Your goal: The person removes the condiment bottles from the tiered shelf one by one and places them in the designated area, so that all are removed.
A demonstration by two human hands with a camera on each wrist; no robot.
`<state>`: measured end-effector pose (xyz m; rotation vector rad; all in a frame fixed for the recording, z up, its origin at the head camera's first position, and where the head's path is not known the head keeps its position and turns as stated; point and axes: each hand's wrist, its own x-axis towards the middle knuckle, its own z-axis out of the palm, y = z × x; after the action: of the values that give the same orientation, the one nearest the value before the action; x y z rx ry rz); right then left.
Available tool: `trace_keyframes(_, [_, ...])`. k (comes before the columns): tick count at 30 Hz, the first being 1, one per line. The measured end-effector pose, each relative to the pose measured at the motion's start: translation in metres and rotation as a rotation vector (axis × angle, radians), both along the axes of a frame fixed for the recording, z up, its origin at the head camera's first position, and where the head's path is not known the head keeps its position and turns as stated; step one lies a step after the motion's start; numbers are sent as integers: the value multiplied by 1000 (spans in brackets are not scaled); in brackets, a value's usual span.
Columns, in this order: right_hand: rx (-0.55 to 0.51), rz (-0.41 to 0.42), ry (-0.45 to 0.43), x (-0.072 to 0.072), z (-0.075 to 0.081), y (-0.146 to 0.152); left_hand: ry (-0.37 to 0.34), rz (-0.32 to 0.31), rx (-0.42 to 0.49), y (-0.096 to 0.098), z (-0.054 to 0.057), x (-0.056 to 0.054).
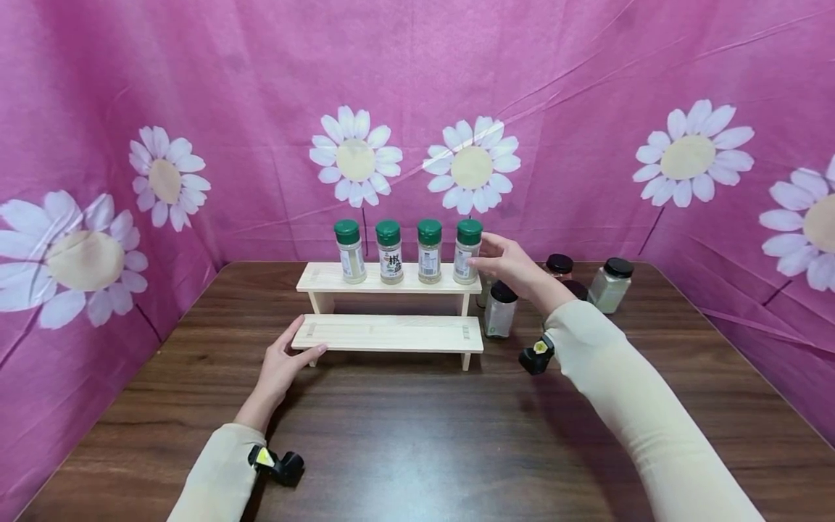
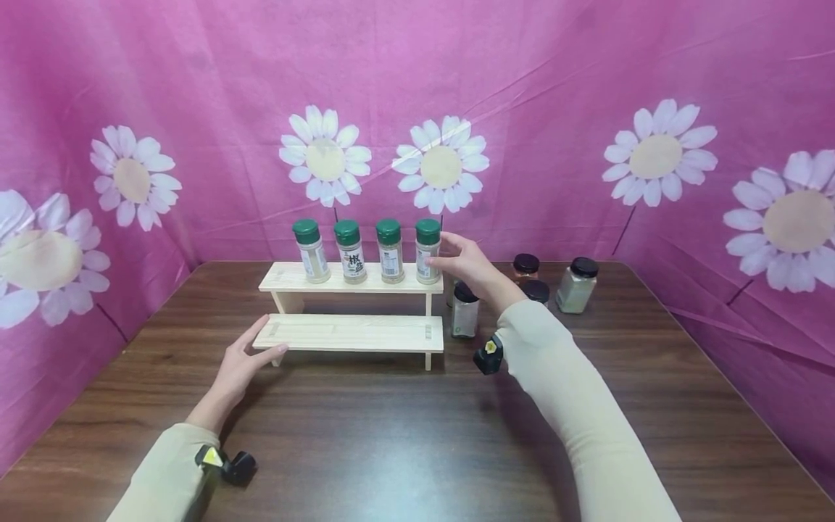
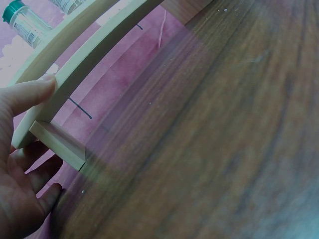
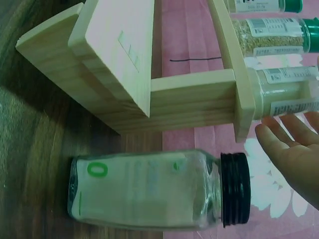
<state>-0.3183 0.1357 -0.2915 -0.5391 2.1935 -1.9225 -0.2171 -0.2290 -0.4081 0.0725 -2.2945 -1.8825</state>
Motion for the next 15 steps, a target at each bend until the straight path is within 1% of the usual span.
trace_keyframes(4, [27,4,21,-1,0,-3,10,0,10,1,2,0])
trace_keyframes(9, [46,-2,32,-3,-2,-4,0,-10,19,1,3,1])
trace_keyframes(15, [49,-12,39,-4,-4,-6,-5,-8,19,2,2,1])
